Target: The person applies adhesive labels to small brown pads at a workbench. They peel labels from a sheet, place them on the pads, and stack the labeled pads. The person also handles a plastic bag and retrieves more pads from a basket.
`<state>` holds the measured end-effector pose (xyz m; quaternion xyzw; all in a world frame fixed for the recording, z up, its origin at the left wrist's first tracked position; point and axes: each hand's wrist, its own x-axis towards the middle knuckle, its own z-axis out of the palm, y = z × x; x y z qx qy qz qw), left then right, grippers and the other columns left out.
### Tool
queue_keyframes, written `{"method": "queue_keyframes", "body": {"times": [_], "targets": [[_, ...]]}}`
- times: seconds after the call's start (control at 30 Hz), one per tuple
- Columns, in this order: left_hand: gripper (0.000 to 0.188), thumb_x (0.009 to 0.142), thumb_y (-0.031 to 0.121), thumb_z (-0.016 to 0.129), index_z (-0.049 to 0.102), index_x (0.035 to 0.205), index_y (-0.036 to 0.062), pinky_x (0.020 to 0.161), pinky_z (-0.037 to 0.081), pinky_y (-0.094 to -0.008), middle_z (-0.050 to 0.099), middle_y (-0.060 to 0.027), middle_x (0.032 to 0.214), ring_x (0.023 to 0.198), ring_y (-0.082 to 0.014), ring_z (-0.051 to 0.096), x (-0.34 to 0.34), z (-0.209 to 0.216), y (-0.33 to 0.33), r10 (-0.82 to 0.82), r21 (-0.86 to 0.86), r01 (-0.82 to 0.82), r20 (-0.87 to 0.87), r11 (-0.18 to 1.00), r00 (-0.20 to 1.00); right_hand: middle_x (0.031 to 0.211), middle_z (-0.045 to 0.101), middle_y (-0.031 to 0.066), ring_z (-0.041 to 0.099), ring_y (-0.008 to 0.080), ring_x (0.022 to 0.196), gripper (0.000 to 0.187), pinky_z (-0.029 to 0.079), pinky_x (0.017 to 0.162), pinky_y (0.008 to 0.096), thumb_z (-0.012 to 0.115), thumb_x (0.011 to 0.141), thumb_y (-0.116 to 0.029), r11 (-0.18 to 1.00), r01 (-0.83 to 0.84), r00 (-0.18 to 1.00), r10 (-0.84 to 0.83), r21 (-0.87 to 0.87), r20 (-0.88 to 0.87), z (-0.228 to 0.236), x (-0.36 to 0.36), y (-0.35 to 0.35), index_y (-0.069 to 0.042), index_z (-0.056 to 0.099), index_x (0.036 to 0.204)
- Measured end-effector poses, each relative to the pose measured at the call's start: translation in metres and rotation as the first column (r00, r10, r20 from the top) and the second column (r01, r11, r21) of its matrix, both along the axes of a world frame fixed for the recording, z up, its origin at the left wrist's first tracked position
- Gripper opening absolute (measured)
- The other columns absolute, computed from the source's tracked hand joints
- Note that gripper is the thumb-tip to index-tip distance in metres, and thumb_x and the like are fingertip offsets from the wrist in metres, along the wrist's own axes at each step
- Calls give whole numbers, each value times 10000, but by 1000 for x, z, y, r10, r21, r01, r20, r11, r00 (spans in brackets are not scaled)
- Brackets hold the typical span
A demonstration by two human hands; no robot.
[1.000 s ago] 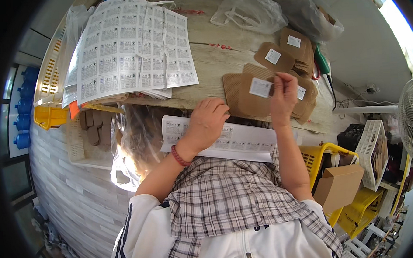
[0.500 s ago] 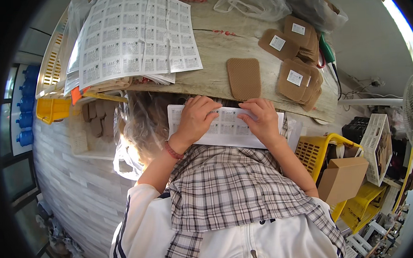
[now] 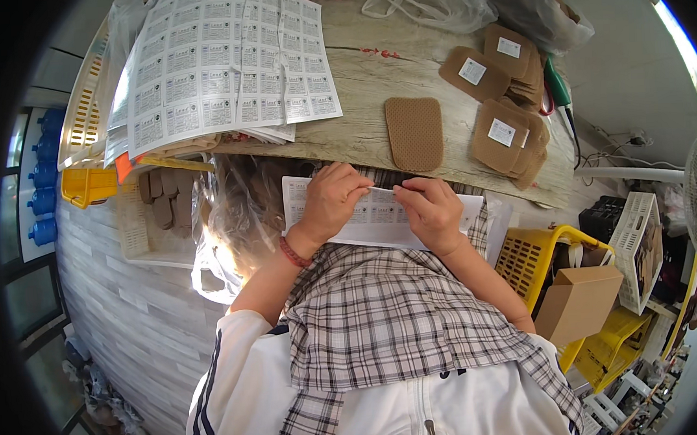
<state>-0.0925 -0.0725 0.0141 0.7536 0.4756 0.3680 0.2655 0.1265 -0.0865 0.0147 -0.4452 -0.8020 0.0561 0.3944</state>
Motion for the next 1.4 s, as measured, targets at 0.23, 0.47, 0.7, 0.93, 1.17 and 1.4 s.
{"method": "queue_keyframes", "body": {"times": [0.23,0.47,0.7,0.93,1.17,1.4], "targets": [[98,818,63,724,741,912,44,728,477,-364,621,-72,808,805,-262,602,-1,-2,4,-28,-67,28,4,997,1000,974,670,64,635,233,830,237,532,666,338,760,686,21,992,-117,985,109,-54,-136,-11,4,0,-103,752,888],[131,845,55,695,739,966,37,755,487,-374,621,-81,875,852,-274,596,3,2,13,-46,-124,45,-2,991,999,974,619,22,584,126,878,78,480,757,241,744,866,-28,813,-425,519,-141,-398,-843,3,16,10,-46,700,928],[377,860,37,653,638,1234,-9,994,453,-430,603,-145,1245,1180,-329,563,34,34,24,-89,166,131,-241,977,967,829,652,6,560,77,760,68,470,724,237,680,941,-76,709,-151,782,-341,-688,-522,17,39,99,-18,669,973],[424,869,63,648,585,1271,-57,1160,350,-475,541,-184,1374,1367,-345,455,47,9,38,-152,98,202,-374,974,915,783,671,40,599,129,728,109,490,706,283,709,909,-139,712,15,908,-304,-702,-289,-9,38,121,-41,682,949],[418,860,56,656,587,1256,-57,1151,362,-475,550,-185,1349,1350,-351,469,47,7,40,-154,101,203,-365,974,918,824,713,67,664,178,760,139,515,732,320,717,899,-201,680,119,928,-335,-723,-162,-5,38,123,-79,698,962],[451,843,64,680,572,1267,-43,1128,382,-482,494,-186,1412,1297,-366,495,48,10,41,-130,99,172,-334,980,933,835,728,93,702,249,773,125,534,729,357,705,899,-202,711,193,936,-341,-676,-91,0,31,120,-89,695,952]]}}
